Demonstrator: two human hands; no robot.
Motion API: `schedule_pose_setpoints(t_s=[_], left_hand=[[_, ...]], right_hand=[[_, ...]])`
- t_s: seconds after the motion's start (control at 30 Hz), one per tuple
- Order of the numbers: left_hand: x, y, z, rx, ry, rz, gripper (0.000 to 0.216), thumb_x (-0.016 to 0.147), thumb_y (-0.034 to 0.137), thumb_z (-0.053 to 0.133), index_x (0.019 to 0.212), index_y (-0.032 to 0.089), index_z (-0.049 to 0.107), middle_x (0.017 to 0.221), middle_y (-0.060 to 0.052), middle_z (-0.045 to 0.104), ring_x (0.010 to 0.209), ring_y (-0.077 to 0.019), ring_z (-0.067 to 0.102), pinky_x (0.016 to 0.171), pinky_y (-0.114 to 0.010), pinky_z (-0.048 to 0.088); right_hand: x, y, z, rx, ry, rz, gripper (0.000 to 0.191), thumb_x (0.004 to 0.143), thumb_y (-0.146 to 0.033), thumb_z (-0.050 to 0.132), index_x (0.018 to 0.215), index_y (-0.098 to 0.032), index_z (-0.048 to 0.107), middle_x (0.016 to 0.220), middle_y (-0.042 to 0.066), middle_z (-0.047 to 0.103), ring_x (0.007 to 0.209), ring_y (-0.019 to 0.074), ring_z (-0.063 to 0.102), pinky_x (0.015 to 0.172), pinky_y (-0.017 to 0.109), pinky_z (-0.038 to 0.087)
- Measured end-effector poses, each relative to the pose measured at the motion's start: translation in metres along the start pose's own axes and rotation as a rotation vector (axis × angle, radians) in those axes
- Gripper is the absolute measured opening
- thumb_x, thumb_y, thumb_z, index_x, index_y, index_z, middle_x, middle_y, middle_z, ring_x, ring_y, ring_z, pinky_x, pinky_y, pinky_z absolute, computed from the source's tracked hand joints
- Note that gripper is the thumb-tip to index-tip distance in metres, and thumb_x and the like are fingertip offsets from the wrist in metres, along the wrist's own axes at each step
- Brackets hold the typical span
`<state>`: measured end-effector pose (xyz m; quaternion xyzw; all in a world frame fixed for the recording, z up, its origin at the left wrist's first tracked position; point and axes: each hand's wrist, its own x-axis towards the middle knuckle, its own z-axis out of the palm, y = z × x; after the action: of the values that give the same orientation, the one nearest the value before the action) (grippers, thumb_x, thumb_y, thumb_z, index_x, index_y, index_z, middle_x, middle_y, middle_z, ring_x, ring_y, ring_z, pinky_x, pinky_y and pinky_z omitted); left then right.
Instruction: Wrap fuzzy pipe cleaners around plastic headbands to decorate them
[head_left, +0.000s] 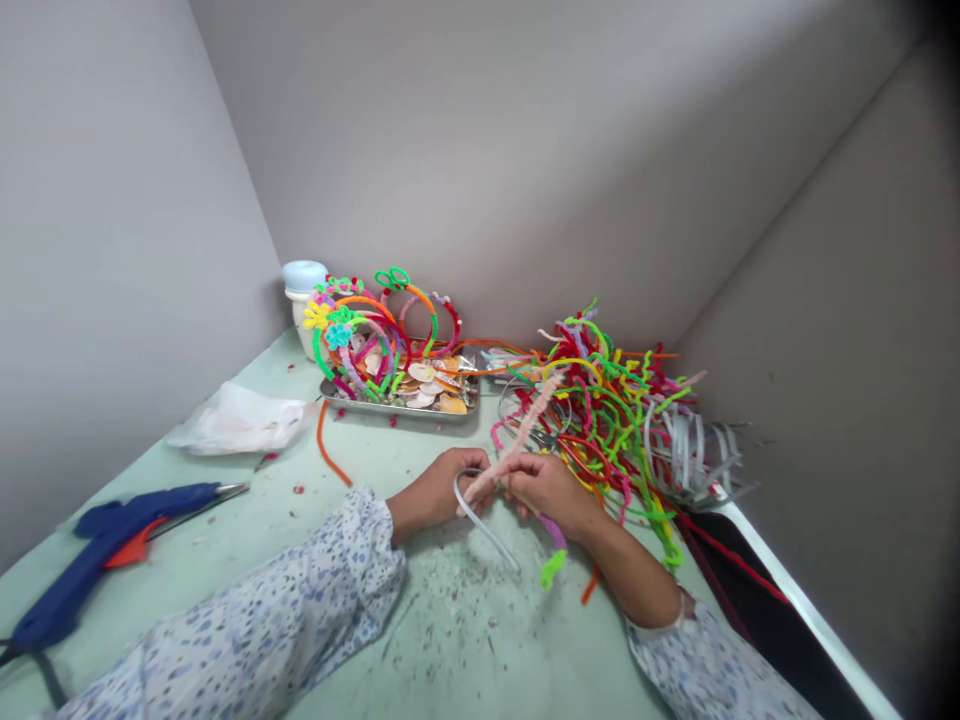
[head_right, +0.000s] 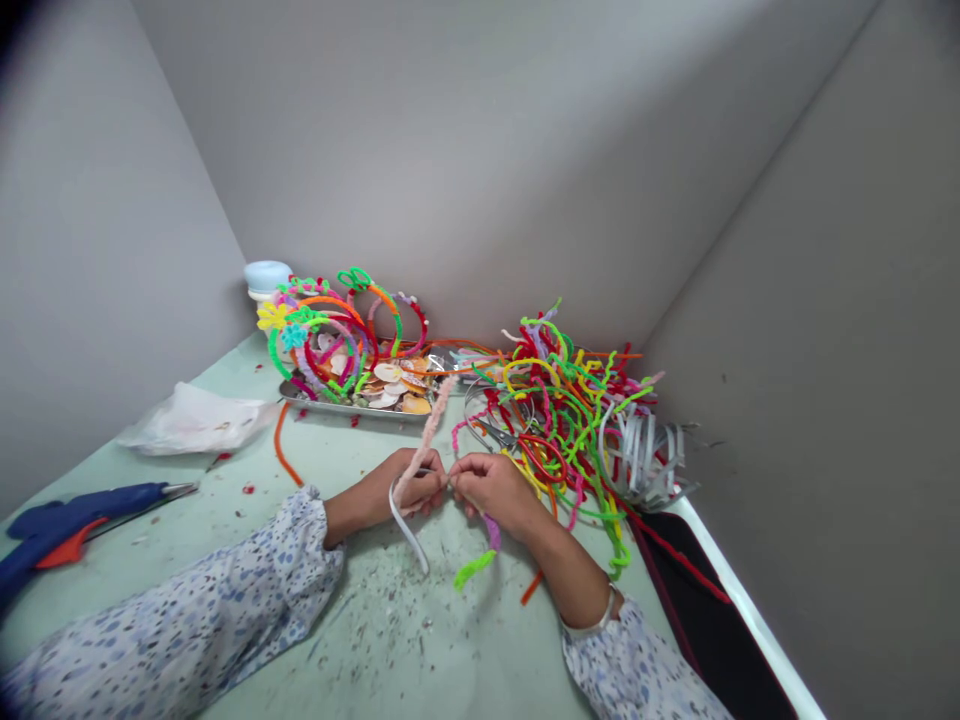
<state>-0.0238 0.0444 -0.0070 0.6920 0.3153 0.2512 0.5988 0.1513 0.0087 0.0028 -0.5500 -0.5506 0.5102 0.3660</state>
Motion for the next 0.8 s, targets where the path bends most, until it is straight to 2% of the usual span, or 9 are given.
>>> schedule_pose_setpoints(t_s=[0.13,0.3,0.57,0.8], left_hand=[[0.0,0.003,0.002,-0.026,-0.008,-0.014,0.02,0.072,0.033,0.058,0.071,0.014,0.054,0.055,0.001,0.056,0.045,-0.0086,0.048,0.042,-0.019,0.032],[0.003,-0.004,0.003,-0.023,0.024,-0.023,0.028,0.073,0.041,0.058,0.071,0.014,0.052,0.055,0.001,0.055,0.044,-0.0083,0.047,0.04,-0.018,0.032],[0.003,-0.009,0.005,-0.07,0.023,0.003,0.029,0.075,0.044,0.057,0.075,0.015,0.052,0.056,0.002,0.052,0.046,-0.0082,0.046,0.042,-0.018,0.032],[0.0,-0.007,0.005,-0.061,0.031,0.031,0.031,0.076,0.045,0.058,0.074,0.014,0.052,0.06,0.001,0.056,0.048,-0.0075,0.046,0.045,-0.018,0.033]], right_hand=[[0.0,0.0,0.001,0.006,-0.002,-0.007,0.012,0.069,-0.022,0.054,0.072,-0.015,0.064,0.055,-0.003,0.057,0.039,0.0067,0.046,0.037,0.017,0.033],[0.002,0.002,0.0,0.034,0.001,-0.003,0.011,0.068,-0.023,0.055,0.071,-0.016,0.063,0.055,-0.004,0.057,0.039,0.007,0.047,0.036,0.018,0.033],[0.003,0.006,0.0,0.037,-0.012,-0.03,0.012,0.068,-0.023,0.054,0.072,-0.016,0.063,0.056,-0.003,0.058,0.039,0.0073,0.048,0.036,0.018,0.032],[0.001,0.003,0.0,0.048,-0.004,-0.033,0.011,0.067,-0.02,0.053,0.07,-0.016,0.062,0.055,-0.004,0.057,0.039,0.0068,0.047,0.035,0.017,0.031]])
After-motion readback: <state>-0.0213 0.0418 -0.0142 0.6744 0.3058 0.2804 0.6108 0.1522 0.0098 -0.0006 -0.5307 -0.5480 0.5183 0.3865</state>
